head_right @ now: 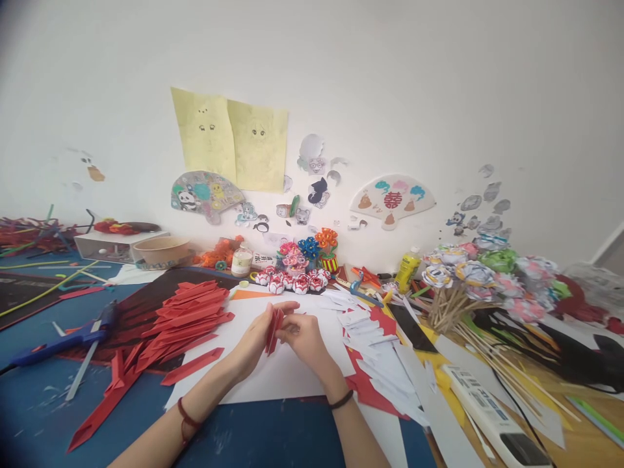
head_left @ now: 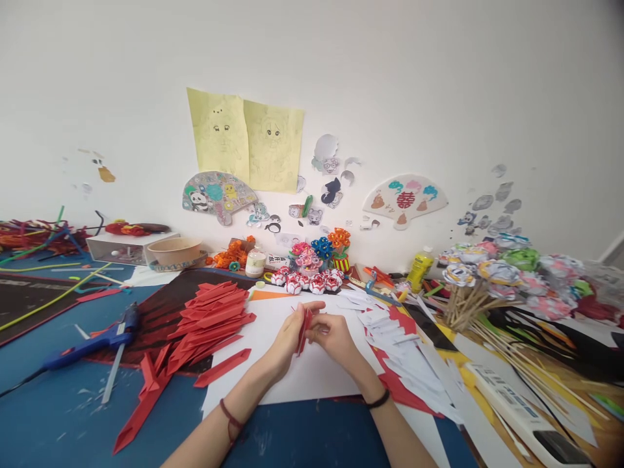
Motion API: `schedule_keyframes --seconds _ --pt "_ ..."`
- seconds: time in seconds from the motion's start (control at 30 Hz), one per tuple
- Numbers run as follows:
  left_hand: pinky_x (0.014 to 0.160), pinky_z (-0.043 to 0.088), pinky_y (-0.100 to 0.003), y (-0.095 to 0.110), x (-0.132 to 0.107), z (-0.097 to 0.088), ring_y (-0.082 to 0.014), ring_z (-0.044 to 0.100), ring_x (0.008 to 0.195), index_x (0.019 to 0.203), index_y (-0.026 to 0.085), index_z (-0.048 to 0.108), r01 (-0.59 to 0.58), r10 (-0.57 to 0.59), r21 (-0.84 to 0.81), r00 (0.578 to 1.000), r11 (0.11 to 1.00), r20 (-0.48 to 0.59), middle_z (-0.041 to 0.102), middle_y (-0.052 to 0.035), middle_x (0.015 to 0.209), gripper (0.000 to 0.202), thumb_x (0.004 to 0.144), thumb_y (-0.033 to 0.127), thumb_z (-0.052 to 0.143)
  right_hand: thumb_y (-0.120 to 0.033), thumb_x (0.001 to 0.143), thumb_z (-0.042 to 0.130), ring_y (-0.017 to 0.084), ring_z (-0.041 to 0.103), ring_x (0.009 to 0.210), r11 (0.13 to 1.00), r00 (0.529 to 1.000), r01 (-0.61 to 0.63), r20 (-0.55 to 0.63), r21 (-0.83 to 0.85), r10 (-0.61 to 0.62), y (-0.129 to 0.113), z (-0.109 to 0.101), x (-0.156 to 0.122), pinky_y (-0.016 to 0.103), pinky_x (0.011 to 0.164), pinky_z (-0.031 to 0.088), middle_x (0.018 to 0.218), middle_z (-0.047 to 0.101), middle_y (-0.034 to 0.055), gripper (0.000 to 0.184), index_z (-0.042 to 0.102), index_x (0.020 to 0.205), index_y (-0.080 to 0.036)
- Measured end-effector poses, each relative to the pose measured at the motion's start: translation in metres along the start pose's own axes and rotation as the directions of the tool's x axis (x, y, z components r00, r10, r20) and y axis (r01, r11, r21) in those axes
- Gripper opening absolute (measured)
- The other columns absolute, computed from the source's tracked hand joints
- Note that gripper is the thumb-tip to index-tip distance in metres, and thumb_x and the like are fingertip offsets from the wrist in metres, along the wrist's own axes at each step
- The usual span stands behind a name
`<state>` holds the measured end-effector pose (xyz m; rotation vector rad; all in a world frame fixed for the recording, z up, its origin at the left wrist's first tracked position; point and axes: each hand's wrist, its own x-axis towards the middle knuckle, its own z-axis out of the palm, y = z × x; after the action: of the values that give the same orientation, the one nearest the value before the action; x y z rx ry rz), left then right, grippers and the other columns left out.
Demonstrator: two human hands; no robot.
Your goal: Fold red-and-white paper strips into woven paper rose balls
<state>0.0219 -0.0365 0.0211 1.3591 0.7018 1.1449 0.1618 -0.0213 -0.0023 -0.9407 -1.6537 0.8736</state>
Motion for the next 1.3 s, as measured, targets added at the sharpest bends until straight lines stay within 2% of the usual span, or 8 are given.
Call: schedule_keyframes --seconds 0.23,0.43,0.63,0.77,0.9,1.17,1.23,1.3 --pt "0.078 0.051 -0.033 0.004 -0.001 0.002 -0.0242 0.063 0.096 0.120 0.014 0.062 0.033 -0.031 -0.015 0.995 0.999 0.090 0.066 -0.0129 0.114 0.068 0.090 0.067 0.031 -0.012 0.070 0.066 0.015 0.060 0.052 0.998 0.999 0.047 0.010 -0.043 -0.047 -0.006 0.003 -0.002 0.026 0.058 0.048 0.053 0.066 -0.0006 0.014 0.069 0.058 -0.019" --pt "0.094 0.047 -0.038 0.008 -0.001 -0.002 -0.0261 0.061 0.107 0.121 0.014 0.063 -0.012 0.016 -0.034 0.993 0.999 0.118 0.065 -0.0132 0.118 0.067 0.091 0.065 0.031 -0.010 0.069 0.064 0.018 0.063 0.059 0.998 0.999 0.031 -0.006 -0.051 -0.031 -0.006 0.000 -0.002 0.028 0.061 0.050 0.059 0.069 0.0014 0.015 0.069 0.058 -0.019" --pt "0.096 0.046 -0.046 0.003 0.000 -0.006 -0.0293 0.062 0.108 0.121 0.015 0.064 0.005 0.006 -0.076 0.990 0.997 0.144 0.066 -0.0152 0.118 0.060 0.092 0.060 0.037 -0.013 0.070 0.066 0.018 0.063 0.061 0.998 0.999 0.007 0.035 0.059 -0.009 -0.004 -0.003 -0.002 0.028 0.062 0.051 0.064 0.069 0.0011 0.008 0.071 0.066 -0.018" --pt "0.103 0.041 -0.047 0.001 0.000 -0.005 -0.0300 0.054 0.121 0.125 0.017 0.061 -0.023 0.027 -0.031 0.991 0.999 0.132 0.062 -0.0136 0.127 0.059 0.093 0.060 0.036 -0.015 0.070 0.068 0.018 0.063 0.060 0.998 1.000 0.002 0.009 0.057 -0.002 -0.001 -0.002 -0.002 0.029 0.062 0.051 0.063 0.069 0.0011 0.005 0.071 0.068 -0.018" --pt "0.110 0.033 -0.048 0.003 -0.001 -0.005 -0.0292 0.043 0.132 0.131 0.020 0.056 -0.022 0.020 0.014 0.989 1.000 0.149 0.056 -0.0106 0.136 0.060 0.092 0.060 0.035 -0.012 0.071 0.067 0.018 0.063 0.061 0.997 0.999 0.046 -0.017 -0.059 -0.047 0.003 -0.001 -0.001 0.028 0.061 0.049 0.064 0.070 0.0015 0.008 0.071 0.067 -0.018" --pt "0.106 0.039 -0.044 0.005 -0.003 -0.004 -0.0264 0.048 0.127 0.131 0.025 0.056 -0.012 0.006 0.042 0.992 0.999 0.127 0.053 -0.0065 0.139 0.055 0.094 0.058 0.033 -0.014 0.074 0.070 0.016 0.059 0.060 0.962 0.992 0.122 0.006 -0.245 -0.124 -0.002 0.000 -0.002 0.026 0.059 0.043 0.068 0.069 0.0004 0.007 0.071 0.079 -0.019" --pt "0.103 0.042 -0.044 0.005 -0.003 -0.004 -0.0263 0.052 0.123 0.132 0.024 0.055 0.004 -0.010 0.050 0.993 0.999 0.119 0.058 -0.0077 0.133 0.055 0.095 0.057 0.031 -0.018 0.078 0.068 0.016 0.060 0.061 0.962 0.991 0.131 0.041 -0.238 -0.124 -0.003 0.002 -0.003 0.026 0.061 0.044 0.068 0.070 0.0011 0.003 0.071 0.077 -0.019" --pt "0.098 0.045 -0.044 0.005 -0.002 -0.006 -0.0263 0.057 0.117 0.134 0.023 0.053 0.011 -0.020 0.079 0.994 0.997 0.111 0.062 -0.0096 0.126 0.056 0.096 0.056 0.028 -0.021 0.081 0.066 0.017 0.062 0.061 0.970 0.991 0.132 0.061 -0.206 -0.122 -0.003 0.003 -0.003 0.027 0.063 0.046 0.066 0.070 0.0015 0.011 0.069 0.071 -0.019"
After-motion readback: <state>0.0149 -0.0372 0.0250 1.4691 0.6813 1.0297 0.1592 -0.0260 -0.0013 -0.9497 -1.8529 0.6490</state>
